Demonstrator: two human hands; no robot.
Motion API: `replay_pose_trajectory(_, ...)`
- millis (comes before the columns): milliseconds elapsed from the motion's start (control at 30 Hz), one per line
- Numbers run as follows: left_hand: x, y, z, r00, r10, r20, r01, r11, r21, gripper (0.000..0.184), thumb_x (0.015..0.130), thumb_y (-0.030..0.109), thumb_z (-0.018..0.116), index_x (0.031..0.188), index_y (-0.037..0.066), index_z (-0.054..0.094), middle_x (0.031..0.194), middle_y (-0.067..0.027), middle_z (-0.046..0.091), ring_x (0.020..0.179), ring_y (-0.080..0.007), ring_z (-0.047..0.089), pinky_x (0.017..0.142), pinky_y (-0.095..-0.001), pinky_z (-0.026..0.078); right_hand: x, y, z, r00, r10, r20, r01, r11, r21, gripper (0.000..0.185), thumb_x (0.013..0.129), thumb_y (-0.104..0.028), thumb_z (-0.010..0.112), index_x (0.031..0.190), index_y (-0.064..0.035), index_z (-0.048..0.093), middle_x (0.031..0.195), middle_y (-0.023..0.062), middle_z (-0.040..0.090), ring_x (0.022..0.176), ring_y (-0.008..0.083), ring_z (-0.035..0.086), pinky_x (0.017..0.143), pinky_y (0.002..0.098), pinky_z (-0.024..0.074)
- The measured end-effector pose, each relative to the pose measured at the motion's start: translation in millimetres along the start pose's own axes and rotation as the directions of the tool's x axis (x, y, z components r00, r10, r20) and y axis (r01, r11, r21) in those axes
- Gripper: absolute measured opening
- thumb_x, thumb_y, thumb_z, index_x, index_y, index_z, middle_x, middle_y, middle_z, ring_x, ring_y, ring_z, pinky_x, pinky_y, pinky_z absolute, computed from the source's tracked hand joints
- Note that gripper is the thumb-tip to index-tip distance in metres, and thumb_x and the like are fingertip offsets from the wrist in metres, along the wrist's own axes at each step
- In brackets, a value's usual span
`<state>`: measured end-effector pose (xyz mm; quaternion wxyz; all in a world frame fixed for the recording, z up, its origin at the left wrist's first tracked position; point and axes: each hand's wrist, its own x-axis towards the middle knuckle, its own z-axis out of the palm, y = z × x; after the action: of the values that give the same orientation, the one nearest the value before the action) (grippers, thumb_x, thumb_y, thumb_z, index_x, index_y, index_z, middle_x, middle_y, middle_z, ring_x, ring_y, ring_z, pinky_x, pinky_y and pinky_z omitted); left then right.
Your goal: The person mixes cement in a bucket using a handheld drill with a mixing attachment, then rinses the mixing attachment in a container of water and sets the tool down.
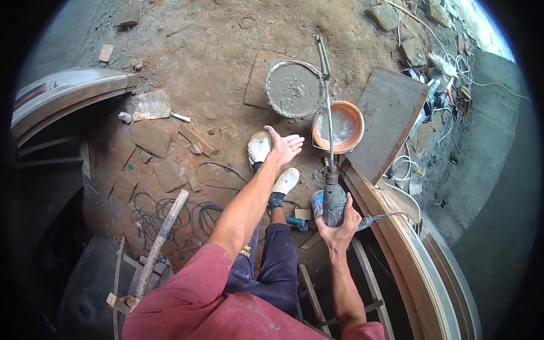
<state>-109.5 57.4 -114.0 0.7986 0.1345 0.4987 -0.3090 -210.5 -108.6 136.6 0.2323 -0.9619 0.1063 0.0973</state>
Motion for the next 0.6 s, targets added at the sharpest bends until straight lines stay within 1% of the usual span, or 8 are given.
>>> replay_pose_trajectory(67,-2,-5,31,0.999,0.03,0.022,-0.029,0.999,-0.02,0.145,0.063,0.101,0.004,0.149,-0.015,0.019,0.154,-0.0317,0.028,0.147,-0.0384,0.026,0.122,-0.047,0.013,-1,7,8,1.0,-0.005,-0.002,0.005,1.0,-0.002,0.089,0.056,-0.021,0.077,0.137,0.003,0.051,0.095,0.0183,0.064,0.089,0.0309,0.06,0.092,0.0416,0.0409)
replay_pose_trajectory(133,-2,-7,71,0.919,0.034,0.393,0.037,0.985,-0.171,0.134,0.073,0.096,0.008,0.146,-0.015,0.026,0.152,-0.0316,0.032,0.144,-0.0386,0.032,0.119,-0.0472,0.025,6,12,20,0.941,0.195,0.278,-0.223,0.972,0.069,0.088,0.055,-0.022,0.077,0.135,0.0047,0.051,0.097,0.0201,0.066,0.091,0.0338,0.062,0.091,0.0413,0.0455)
replay_pose_trajectory(200,-3,-9,68,0.967,0.075,0.245,-0.061,0.996,-0.066,0.135,0.072,0.096,0.008,0.146,-0.014,0.029,0.151,-0.0309,0.035,0.143,-0.0378,0.033,0.118,-0.0466,0.028,8,17,29,0.94,0.21,0.269,-0.253,0.958,0.133,0.086,0.054,-0.023,0.076,0.132,0.0047,0.054,0.096,0.0227,0.067,0.091,0.0358,0.065,0.088,0.0408,0.0492)
replay_pose_trajectory(333,-5,-5,38,0.99,0.104,0.099,-0.111,0.991,0.068,0.138,0.069,0.099,0.007,0.148,-0.013,0.025,0.153,-0.0294,0.034,0.145,-0.0369,0.03,0.121,-0.0471,0.019,8,7,10,0.948,0.213,0.238,-0.255,0.954,0.16,0.083,0.054,-0.024,0.075,0.13,0.004,0.057,0.093,0.0234,0.068,0.086,0.034,0.067,0.086,0.0397,0.0506)
replay_pose_trajectory(400,-3,-2,24,0.995,0.078,0.067,-0.083,0.994,0.071,0.139,0.068,0.099,0.007,0.149,-0.013,0.023,0.153,-0.0298,0.032,0.146,-0.0375,0.029,0.121,-0.0473,0.018,20,1,5,0.952,0.221,0.213,-0.259,0.951,0.171,0.083,0.055,-0.025,0.075,0.131,0.0041,0.057,0.092,0.0235,0.068,0.085,0.0322,0.067,0.086,0.038,0.0508)
replay_pose_trajectory(467,-3,0,13,0.997,0.076,0.034,-0.077,0.996,0.039,0.138,0.069,0.098,0.005,0.149,-0.013,0.021,0.154,-0.0306,0.031,0.146,-0.0393,0.028,0.121,-0.0479,0.017,16,8,0,0.977,0.177,0.12,-0.199,0.959,0.2,0.086,0.055,-0.024,0.075,0.135,0.0004,0.055,0.101,0.0225,0.069,0.093,0.0321,0.065,0.092,0.0379,0.0483)
replay_pose_trajectory(533,-2,1,13,0.998,0.067,-0.009,-0.067,0.998,0.016,0.135,0.072,0.096,0.003,0.149,-0.014,0.022,0.153,-0.0314,0.031,0.146,-0.0398,0.028,0.121,-0.0479,0.018,14,6,-4,0.968,0.223,0.119,-0.247,0.936,0.25,0.087,0.055,-0.023,0.076,0.136,-0.0002,0.054,0.103,0.0217,0.069,0.097,0.0319,0.065,0.094,0.0381,0.0473)
replay_pose_trajectory(600,0,-1,29,0.994,0.074,0.076,-0.073,0.997,-0.014,0.134,0.073,0.095,0.003,0.148,-0.014,0.021,0.153,-0.0318,0.031,0.145,-0.04,0.029,0.121,-0.0479,0.019,12,18,10,0.967,0.204,0.152,-0.235,0.944,0.23,0.088,0.056,-0.023,0.077,0.137,0.0,0.053,0.101,0.0203,0.07,0.092,0.0295,0.066,0.091,0.0366,0.049)
